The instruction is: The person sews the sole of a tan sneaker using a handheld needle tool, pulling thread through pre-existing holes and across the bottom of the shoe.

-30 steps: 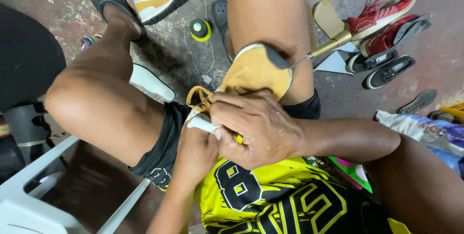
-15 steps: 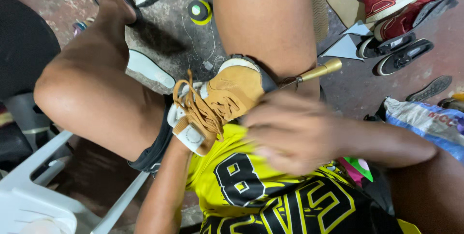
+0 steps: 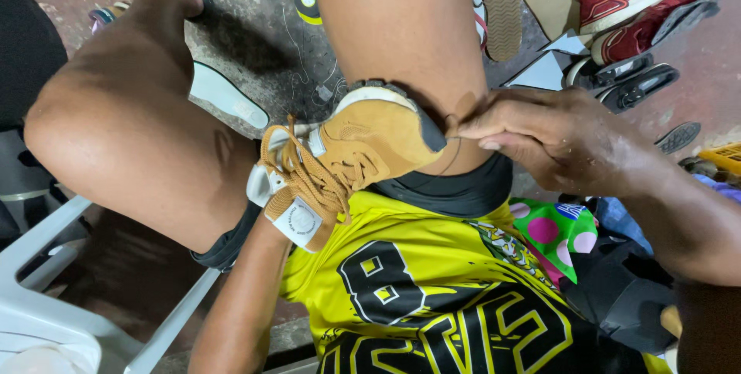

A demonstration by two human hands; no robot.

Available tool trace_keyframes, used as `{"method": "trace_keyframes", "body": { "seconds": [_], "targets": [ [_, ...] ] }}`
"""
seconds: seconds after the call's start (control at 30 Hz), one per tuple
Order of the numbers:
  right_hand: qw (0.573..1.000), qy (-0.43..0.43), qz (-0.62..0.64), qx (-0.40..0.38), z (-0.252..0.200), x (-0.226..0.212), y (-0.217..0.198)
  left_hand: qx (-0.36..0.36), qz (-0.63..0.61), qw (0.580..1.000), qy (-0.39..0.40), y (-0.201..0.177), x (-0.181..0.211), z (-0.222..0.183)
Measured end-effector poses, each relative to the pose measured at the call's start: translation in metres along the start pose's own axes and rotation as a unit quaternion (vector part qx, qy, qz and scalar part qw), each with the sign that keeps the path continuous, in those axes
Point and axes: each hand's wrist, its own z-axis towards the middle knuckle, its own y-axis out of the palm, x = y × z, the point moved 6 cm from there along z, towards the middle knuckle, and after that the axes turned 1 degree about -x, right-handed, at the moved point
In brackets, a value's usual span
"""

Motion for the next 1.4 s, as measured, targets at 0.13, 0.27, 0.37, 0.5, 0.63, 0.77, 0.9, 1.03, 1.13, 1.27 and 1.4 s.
{"method": "trace_keyframes", "body": {
  "seconds": [0.13, 0.27, 0.37, 0.5, 0.63, 0.77, 0.9, 1.03, 1.13, 1.27, 1.4],
  "targets": [
    [0.996, -0.012, -0.082, 0.013, 0.003, -0.014, -0.006, -0.015, -0.002, 1.000, -0.007, -0.004, -0.001, 0.009],
    [0.988, -0.017, -0.153, 0.008, 0.010, -0.021, -0.005, -0.005, -0.012, 1.000, -0.006, -0.007, -0.005, 0.005],
    [0.982, -0.034, -0.188, -0.010, 0.017, -0.026, -0.006, -0.004, -0.015, 1.000, -0.011, -0.008, -0.008, 0.006],
    [0.965, -0.052, -0.254, -0.039, 0.023, -0.035, -0.006, -0.012, -0.020, 1.000, -0.016, -0.006, -0.012, 0.010],
    [0.966, -0.054, -0.246, -0.057, 0.030, -0.039, -0.004, -0.007, -0.028, 0.999, -0.019, -0.009, -0.018, 0.005],
    [0.963, -0.074, -0.256, -0.038, 0.031, -0.041, 0.000, 0.001, -0.033, 0.999, -0.033, -0.013, -0.028, -0.008],
    [0.964, -0.082, -0.254, -0.022, 0.030, -0.041, 0.004, 0.011, -0.034, 0.998, -0.051, -0.020, -0.035, -0.026],
    [0.961, -0.085, -0.264, -0.001, 0.025, -0.039, 0.009, 0.018, -0.027, 0.998, -0.061, -0.023, -0.032, -0.033],
    [0.958, -0.094, -0.270, 0.005, 0.021, -0.034, 0.011, 0.026, -0.046, 0.997, -0.053, -0.025, -0.024, -0.032],
    [0.972, -0.119, -0.200, 0.043, 0.024, -0.025, 0.016, 0.035, -0.053, 0.998, -0.030, -0.026, -0.014, -0.025],
    [0.965, -0.114, -0.229, 0.065, 0.029, -0.030, 0.011, 0.038, -0.051, 0.998, -0.011, -0.032, -0.004, -0.009]
  ]
}}
